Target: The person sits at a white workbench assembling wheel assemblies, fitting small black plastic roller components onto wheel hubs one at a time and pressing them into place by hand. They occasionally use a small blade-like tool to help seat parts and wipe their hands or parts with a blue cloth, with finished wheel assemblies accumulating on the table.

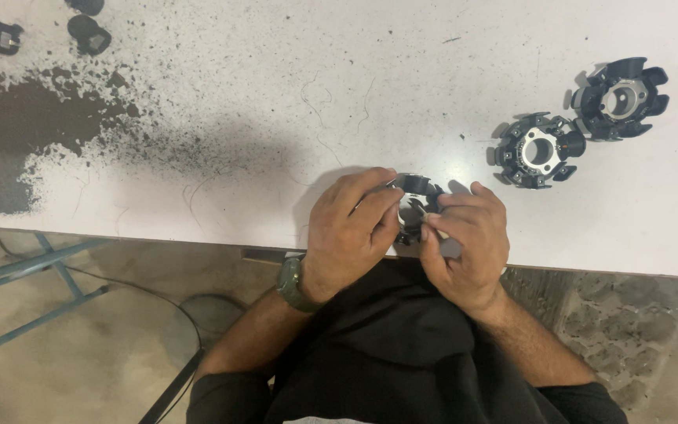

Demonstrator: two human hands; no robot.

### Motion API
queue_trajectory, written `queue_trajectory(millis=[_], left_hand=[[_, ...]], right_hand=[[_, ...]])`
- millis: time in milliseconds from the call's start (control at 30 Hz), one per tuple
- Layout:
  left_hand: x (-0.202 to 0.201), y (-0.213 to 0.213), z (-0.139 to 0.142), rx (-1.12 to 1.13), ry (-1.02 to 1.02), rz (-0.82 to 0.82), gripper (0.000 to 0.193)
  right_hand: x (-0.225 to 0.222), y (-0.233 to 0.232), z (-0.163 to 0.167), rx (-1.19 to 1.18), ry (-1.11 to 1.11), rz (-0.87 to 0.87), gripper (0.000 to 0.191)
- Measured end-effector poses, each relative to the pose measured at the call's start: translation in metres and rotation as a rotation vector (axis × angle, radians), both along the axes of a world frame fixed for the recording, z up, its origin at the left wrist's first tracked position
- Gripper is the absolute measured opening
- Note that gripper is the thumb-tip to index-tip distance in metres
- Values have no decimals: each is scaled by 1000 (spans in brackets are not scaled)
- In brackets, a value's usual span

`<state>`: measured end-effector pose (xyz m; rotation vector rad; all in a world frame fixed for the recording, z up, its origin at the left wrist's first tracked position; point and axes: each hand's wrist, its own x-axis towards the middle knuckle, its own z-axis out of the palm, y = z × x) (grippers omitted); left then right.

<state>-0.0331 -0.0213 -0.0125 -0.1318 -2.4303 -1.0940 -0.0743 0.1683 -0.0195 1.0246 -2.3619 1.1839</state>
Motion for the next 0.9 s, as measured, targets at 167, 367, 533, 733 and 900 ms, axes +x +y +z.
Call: queue_trajectory(millis=[167,367,533,733,900], left_hand=[[-2,-4,9,-145,16,-84,20],[-3,-3,17,-207,-61,-126,20],[-5,2,15,-3,-151,-69,16],[-4,5,8,31,-150,4,15],[-3,5,5,60,-149,9,16]], right_hand=[[-1,-5,8,14,-51,-58,29],[-1,-5,12,34,-58,-56,29],[-1,-2,9,-30,-40,-28,27],[-2,-1,8,-15,-5,34,28],[-2,-4,11,17,-54,-19,31]])
